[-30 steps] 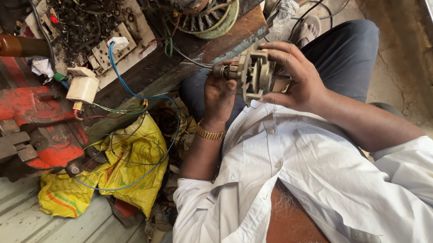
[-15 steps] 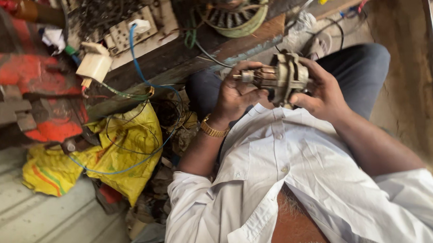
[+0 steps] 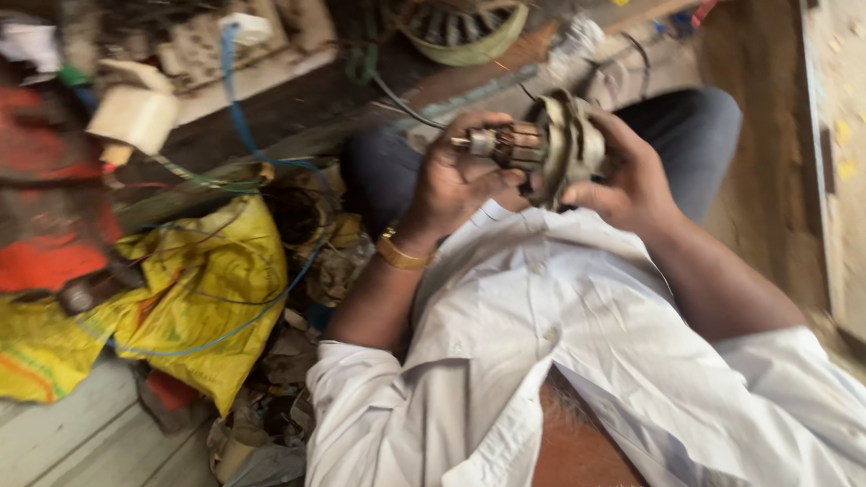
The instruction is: The person sits on the floor at a cluttered workbench and uses a red-handled screwdriver to pry at and unscrew parts of an electric motor housing. They turn the motor over, separate the rotor from the stator winding, hold the parts up, and touch multimeter probes to the winding.
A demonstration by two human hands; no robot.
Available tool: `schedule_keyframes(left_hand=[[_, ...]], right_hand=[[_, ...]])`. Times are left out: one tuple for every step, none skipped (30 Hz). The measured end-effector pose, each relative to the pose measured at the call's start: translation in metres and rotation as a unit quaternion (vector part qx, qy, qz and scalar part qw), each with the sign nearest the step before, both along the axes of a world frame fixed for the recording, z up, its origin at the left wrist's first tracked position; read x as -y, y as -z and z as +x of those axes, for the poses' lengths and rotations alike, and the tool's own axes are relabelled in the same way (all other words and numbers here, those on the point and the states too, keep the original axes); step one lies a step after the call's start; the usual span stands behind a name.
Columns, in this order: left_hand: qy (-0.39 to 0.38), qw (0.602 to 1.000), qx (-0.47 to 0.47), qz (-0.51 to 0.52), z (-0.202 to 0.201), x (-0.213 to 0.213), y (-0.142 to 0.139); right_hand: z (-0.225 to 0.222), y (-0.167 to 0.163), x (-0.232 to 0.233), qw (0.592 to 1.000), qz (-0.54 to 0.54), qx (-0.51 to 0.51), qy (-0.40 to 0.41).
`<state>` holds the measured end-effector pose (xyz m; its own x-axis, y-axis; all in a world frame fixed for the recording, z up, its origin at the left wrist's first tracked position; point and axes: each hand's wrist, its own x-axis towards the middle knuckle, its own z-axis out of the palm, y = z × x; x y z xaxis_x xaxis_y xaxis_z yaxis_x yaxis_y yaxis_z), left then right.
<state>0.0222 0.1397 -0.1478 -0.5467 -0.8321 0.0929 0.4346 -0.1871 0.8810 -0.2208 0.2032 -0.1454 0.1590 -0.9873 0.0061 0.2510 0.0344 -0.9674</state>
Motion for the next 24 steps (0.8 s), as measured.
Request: schedule_keyframes(left_hand=[[0.007, 1.0, -0.004, 0.007, 0.001, -0.001, -0.002], [0.013, 1.0, 0.006, 0.012, 0.002, -0.001, -0.004], [0.017, 1.0, 0.016, 0.015, 0.002, -0.001, -0.006], [0.02, 0.999, 0.026, 0.016, 0.002, -0.001, -0.007], [0.018, 0.999, 0.031, 0.011, 0.002, -0.002, -0.007], [0.014, 0.999, 0.037, 0.006, 0.002, -0.002, -0.007], [0.009, 0.999, 0.043, -0.001, 0.002, -0.003, -0.007], [0.005, 0.999, 0.04, -0.005, 0.002, -0.003, -0.007], [0.001, 0.999, 0.038, -0.009, 0.002, -0.003, -0.006], [-0.004, 0.999, 0.036, -0.014, 0.002, -0.003, -0.005], [-0.008, 0.999, 0.045, -0.023, 0.003, -0.003, -0.005], [-0.011, 0.998, 0.055, -0.032, 0.004, -0.003, -0.004], [-0.014, 0.997, 0.064, -0.04, 0.005, -0.003, -0.004], [-0.014, 0.997, 0.063, -0.042, 0.006, -0.003, -0.004], [-0.014, 0.997, 0.062, -0.044, 0.006, -0.003, -0.004], [-0.013, 0.997, 0.061, -0.047, 0.006, -0.003, -0.005], [-0.012, 0.998, 0.054, -0.041, 0.006, -0.003, -0.006], [-0.011, 0.998, 0.047, -0.034, 0.006, -0.003, -0.006], [-0.009, 0.999, 0.039, -0.027, 0.005, -0.003, -0.008], [-0.006, 0.999, 0.035, -0.025, 0.005, -0.003, -0.009], [-0.003, 0.999, 0.031, -0.023, 0.004, -0.003, -0.01], [0.001, 0.999, 0.027, -0.02, 0.003, -0.002, -0.012], [-0.004, 0.998, 0.051, -0.034, 0.002, -0.002, -0.013], [-0.009, 0.996, 0.075, -0.049, 0.001, -0.001, -0.015]], right_hand=[[-0.001, 0.003, -0.002, 0.999, 0.038, 0.027, -0.007], [-0.002, 0.004, -0.003, 0.996, 0.071, 0.057, -0.015], [-0.003, 0.005, -0.004, 0.997, 0.062, 0.04, -0.011], [-0.003, 0.005, -0.005, 0.998, 0.052, 0.023, -0.01], [-0.003, 0.005, -0.006, 0.999, 0.042, 0.008, -0.011], [-0.002, 0.004, -0.006, 1.0, 0.026, 0.004, -0.009], [-0.001, 0.002, -0.006, 1.0, 0.01, 0.001, -0.009], [0.0, 0.0, -0.005, 1.0, -0.007, -0.002, -0.01], [0.002, -0.002, -0.004, 1.0, -0.002, 0.006, -0.01], [0.004, -0.004, -0.004, 1.0, 0.003, 0.013, -0.012], [0.005, -0.005, -0.003, 1.0, 0.006, 0.021, -0.013], [0.007, -0.007, -0.002, 1.0, 0.006, 0.023, -0.014], [0.008, -0.007, -0.001, 1.0, 0.006, 0.026, -0.016], [0.008, -0.008, 0.0, 0.999, 0.007, 0.028, -0.017], [0.009, -0.007, 0.0, 0.999, 0.021, 0.04, -0.018], [0.009, -0.006, 0.001, 0.998, 0.035, 0.052, -0.019], [0.009, -0.005, 0.001, 0.997, 0.05, 0.063, -0.019], [0.008, -0.003, 0.0, 0.993, 0.072, 0.09, -0.027], [0.008, 0.001, -0.001, 0.988, 0.094, 0.117, -0.033], [0.007, 0.004, -0.002, 0.982, 0.117, 0.144, -0.038], [0.007, 0.008, -0.004, 0.976, 0.119, 0.174, -0.05], [0.008, 0.013, -0.006, 0.97, 0.122, 0.203, -0.06], [0.007, 0.018, -0.009, 0.962, 0.125, 0.231, -0.071], [0.007, 0.024, -0.011, 0.957, 0.13, 0.25, -0.069]])
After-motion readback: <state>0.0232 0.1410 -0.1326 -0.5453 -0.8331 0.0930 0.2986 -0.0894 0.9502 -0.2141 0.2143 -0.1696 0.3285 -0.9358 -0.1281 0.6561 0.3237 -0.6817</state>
